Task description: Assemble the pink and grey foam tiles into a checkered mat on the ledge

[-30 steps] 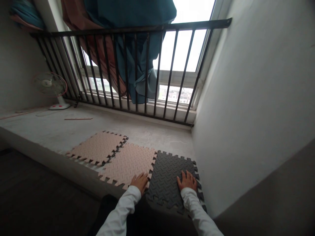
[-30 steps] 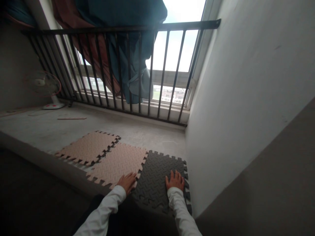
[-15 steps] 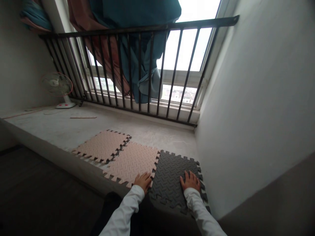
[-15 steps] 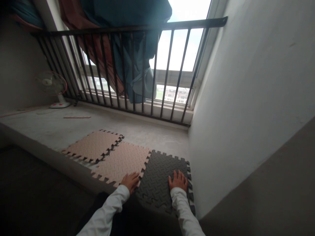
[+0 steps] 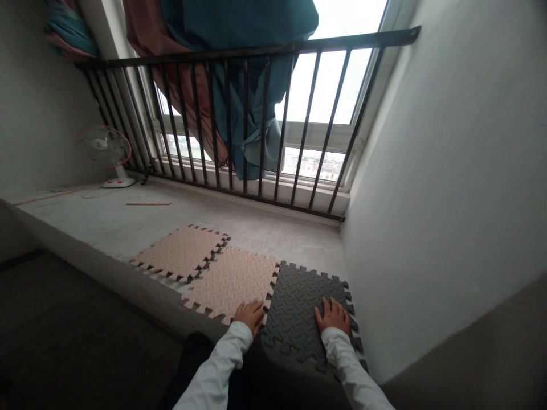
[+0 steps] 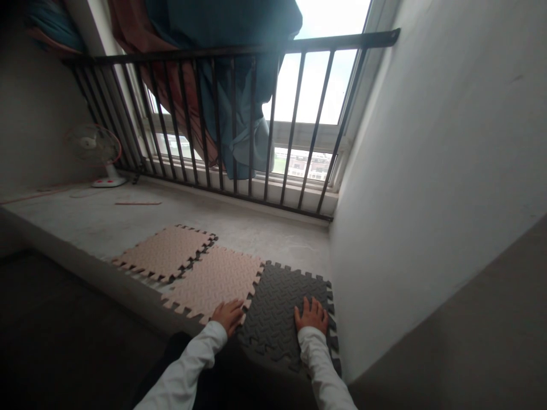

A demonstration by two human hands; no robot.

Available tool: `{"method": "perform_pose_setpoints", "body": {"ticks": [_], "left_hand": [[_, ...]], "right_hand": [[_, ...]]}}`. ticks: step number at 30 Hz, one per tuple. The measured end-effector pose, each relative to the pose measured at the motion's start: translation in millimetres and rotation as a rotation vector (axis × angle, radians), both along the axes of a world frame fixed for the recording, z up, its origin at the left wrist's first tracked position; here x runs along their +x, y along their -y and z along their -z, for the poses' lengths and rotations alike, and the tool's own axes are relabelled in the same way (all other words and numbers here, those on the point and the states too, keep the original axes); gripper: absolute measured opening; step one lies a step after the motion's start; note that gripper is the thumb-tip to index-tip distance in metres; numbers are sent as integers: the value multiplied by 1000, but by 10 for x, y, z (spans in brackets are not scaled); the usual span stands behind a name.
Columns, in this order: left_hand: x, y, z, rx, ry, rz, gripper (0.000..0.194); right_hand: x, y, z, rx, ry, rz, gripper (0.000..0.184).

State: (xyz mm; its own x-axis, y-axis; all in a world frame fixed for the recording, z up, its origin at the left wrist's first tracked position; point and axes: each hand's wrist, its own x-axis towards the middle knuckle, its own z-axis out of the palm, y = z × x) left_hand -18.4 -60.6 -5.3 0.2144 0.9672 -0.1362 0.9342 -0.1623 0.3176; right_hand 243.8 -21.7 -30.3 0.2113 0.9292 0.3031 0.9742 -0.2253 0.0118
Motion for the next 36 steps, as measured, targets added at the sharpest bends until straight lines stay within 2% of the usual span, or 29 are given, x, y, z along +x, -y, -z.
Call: {"method": "perform_pose_setpoints", "body": {"ticks": [9, 18, 26, 32, 36], "left_hand": [[5, 15, 17, 21, 2, -12, 28], [42, 36, -79, -1, -22, -38, 33], [11, 7, -20, -22, -24, -45, 33], [-7, 6, -51, -53, -36, -5, 30], [-47, 78, -30, -92, -75, 72, 39]], "right_hand": [[4, -7, 26, 9, 10, 2, 43], [-6, -9, 16, 4, 10, 14, 42], [33, 8, 31, 17, 2, -43, 43], [8, 9, 4, 5, -2, -20, 43], [-6, 10, -10, -11, 1, 7, 42]]}}
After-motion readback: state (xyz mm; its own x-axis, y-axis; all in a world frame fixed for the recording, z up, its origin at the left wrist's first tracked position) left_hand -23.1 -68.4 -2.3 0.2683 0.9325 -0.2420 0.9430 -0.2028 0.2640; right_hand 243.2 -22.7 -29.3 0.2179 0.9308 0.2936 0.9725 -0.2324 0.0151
